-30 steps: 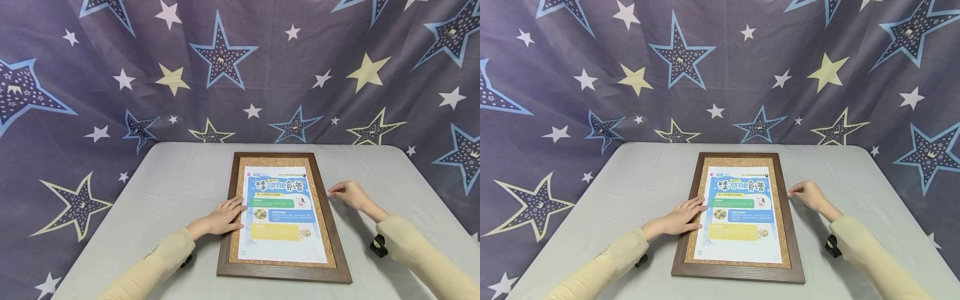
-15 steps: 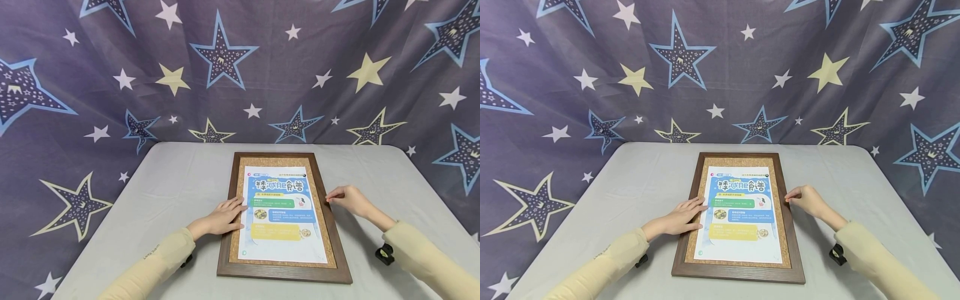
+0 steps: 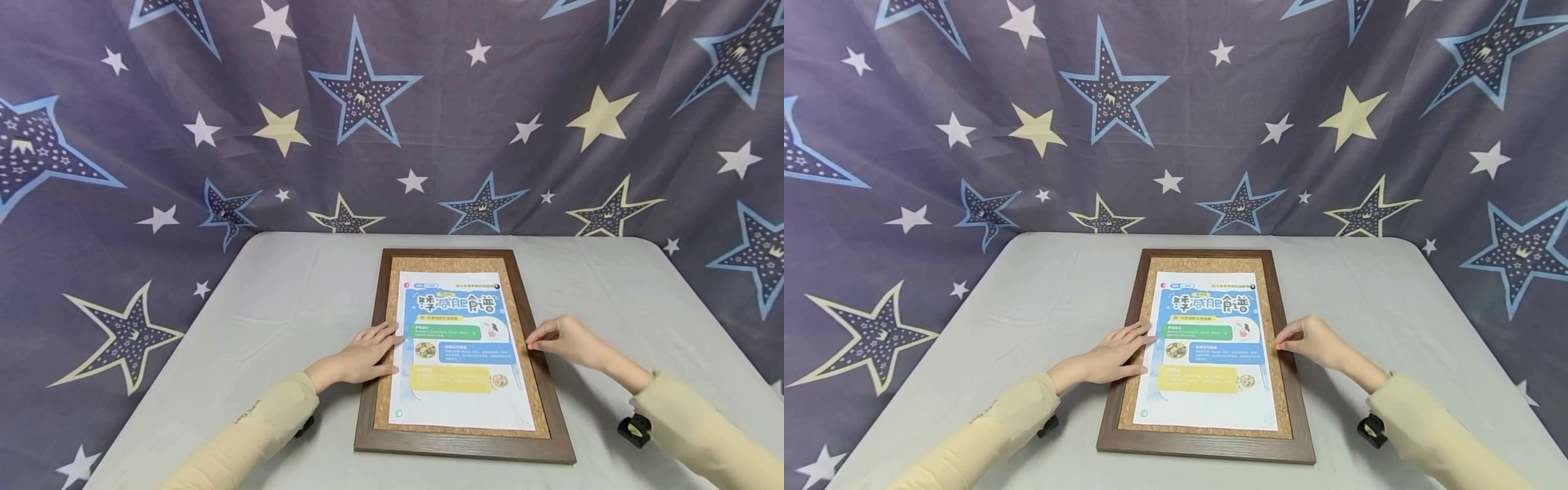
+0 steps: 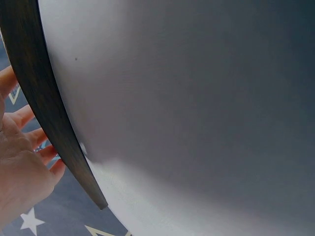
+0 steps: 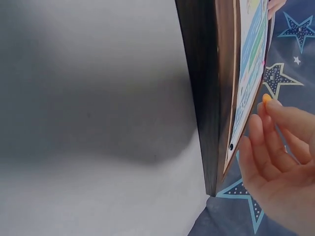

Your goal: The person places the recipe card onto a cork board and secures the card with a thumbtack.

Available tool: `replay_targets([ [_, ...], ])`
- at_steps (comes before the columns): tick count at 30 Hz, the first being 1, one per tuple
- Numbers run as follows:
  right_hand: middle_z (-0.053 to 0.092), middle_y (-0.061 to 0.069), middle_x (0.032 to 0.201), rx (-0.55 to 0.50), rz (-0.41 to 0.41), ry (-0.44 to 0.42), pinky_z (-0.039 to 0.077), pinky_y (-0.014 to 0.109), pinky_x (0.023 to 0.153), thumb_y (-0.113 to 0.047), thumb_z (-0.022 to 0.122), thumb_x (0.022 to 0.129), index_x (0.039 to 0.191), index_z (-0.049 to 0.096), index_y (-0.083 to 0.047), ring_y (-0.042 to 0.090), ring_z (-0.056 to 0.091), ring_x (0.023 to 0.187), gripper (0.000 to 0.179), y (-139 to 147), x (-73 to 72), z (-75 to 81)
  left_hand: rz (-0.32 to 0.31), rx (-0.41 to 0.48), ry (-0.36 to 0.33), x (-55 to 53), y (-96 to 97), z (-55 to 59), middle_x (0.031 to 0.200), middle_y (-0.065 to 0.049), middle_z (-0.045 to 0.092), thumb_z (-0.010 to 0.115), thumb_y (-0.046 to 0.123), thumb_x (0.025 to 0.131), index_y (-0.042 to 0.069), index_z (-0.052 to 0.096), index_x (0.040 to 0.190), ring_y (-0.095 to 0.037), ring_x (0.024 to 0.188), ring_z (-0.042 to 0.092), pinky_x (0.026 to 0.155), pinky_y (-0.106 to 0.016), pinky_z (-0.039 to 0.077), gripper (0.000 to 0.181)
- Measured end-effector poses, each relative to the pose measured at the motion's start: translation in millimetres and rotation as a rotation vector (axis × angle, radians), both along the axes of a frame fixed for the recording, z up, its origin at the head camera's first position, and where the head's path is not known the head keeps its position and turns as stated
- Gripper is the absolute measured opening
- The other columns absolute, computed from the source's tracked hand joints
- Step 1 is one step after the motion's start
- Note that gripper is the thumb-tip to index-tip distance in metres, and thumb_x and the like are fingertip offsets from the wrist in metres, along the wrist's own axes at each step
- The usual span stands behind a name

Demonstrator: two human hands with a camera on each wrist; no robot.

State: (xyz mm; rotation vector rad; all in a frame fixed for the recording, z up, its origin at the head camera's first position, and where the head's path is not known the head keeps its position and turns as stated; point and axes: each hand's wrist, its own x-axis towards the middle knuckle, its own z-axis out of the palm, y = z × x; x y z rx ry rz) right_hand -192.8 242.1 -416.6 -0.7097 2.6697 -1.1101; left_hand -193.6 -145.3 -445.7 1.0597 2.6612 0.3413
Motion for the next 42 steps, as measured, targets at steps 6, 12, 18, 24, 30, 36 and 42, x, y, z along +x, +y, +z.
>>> replay_targets([
  [6,0.067,0.006,0.078,-0.014,0.051,-0.049,0.048,0.02,0.062,0.001,0.062,0.077,0.081,0.068,0.001,0.006,0.059,0.07,0.007,-2,6.4,-1.3,0.004,0.008,0.0,0.4,-0.4,0.8,0.146,-0.015,0.015,0.043,0.04,0.091,0.006,0.03,0.137,-0.03,0.134,0.008,0.105,-0.047,0.009,0.059],
  [12,0.067,0.005,0.077,-0.019,0.126,-0.096,0.049,0.021,0.062,-0.001,0.063,0.077,0.079,0.068,0.0,0.007,0.06,0.069,0.005,-6,13.1,-0.9,0.002,0.006,0.0,0.7,-0.5,1.5,0.145,-0.016,0.015,0.044,0.04,0.091,0.006,0.03,0.137,-0.03,0.134,0.009,0.105,-0.047,0.009,0.058],
  [18,0.067,0.007,0.076,-0.061,0.204,-0.14,0.05,0.022,0.062,0.001,0.063,0.076,0.079,0.068,0.001,0.009,0.061,0.067,0.005,-9,17.9,0.1,0.002,0.002,0.004,0.4,-0.5,0.6,0.145,-0.016,0.015,0.044,0.04,0.091,0.006,0.031,0.137,-0.03,0.134,0.009,0.105,-0.047,0.01,0.058],
  [24,0.067,0.008,0.076,-0.105,0.267,-0.222,0.051,0.024,0.062,0.0,0.063,0.077,0.08,0.068,0.004,0.013,0.063,0.067,0.007,-10,22.0,-1.4,0.001,0.004,-0.003,1.3,-0.2,1.1,0.145,-0.016,0.015,0.044,0.039,0.092,0.006,0.03,0.137,-0.031,0.134,0.009,0.105,-0.048,0.01,0.058],
  [30,0.067,0.004,0.074,-0.097,0.304,-0.282,0.05,0.024,0.06,-0.001,0.064,0.075,0.078,0.068,0.002,0.009,0.061,0.065,0.006,-12,26.3,-1.6,0.003,0.007,-0.009,1.7,0.2,1.8,0.145,-0.016,0.015,0.044,0.039,0.091,0.006,0.031,0.137,-0.031,0.133,0.009,0.104,-0.048,0.01,0.058],
  [36,0.067,0.002,0.074,-0.099,0.352,-0.31,0.05,0.023,0.058,-0.003,0.065,0.075,0.078,0.069,0.0,0.006,0.06,0.064,0.006,-15,28.2,-1.8,0.006,0.01,-0.01,1.4,0.6,1.8,0.145,-0.016,0.015,0.044,0.039,0.091,0.006,0.031,0.137,-0.03,0.134,0.009,0.105,-0.047,0.01,0.058],
  [42,0.066,-0.001,0.071,-0.078,0.391,-0.317,0.048,0.021,0.054,-0.006,0.067,0.074,0.077,0.07,-0.002,0.002,0.057,0.06,0.005,-18,29.4,-1.5,0.007,0.002,-0.001,0.7,0.3,0.7,0.145,-0.015,0.015,0.044,0.04,0.091,0.006,0.031,0.137,-0.03,0.134,0.009,0.105,-0.047,0.01,0.058],
])
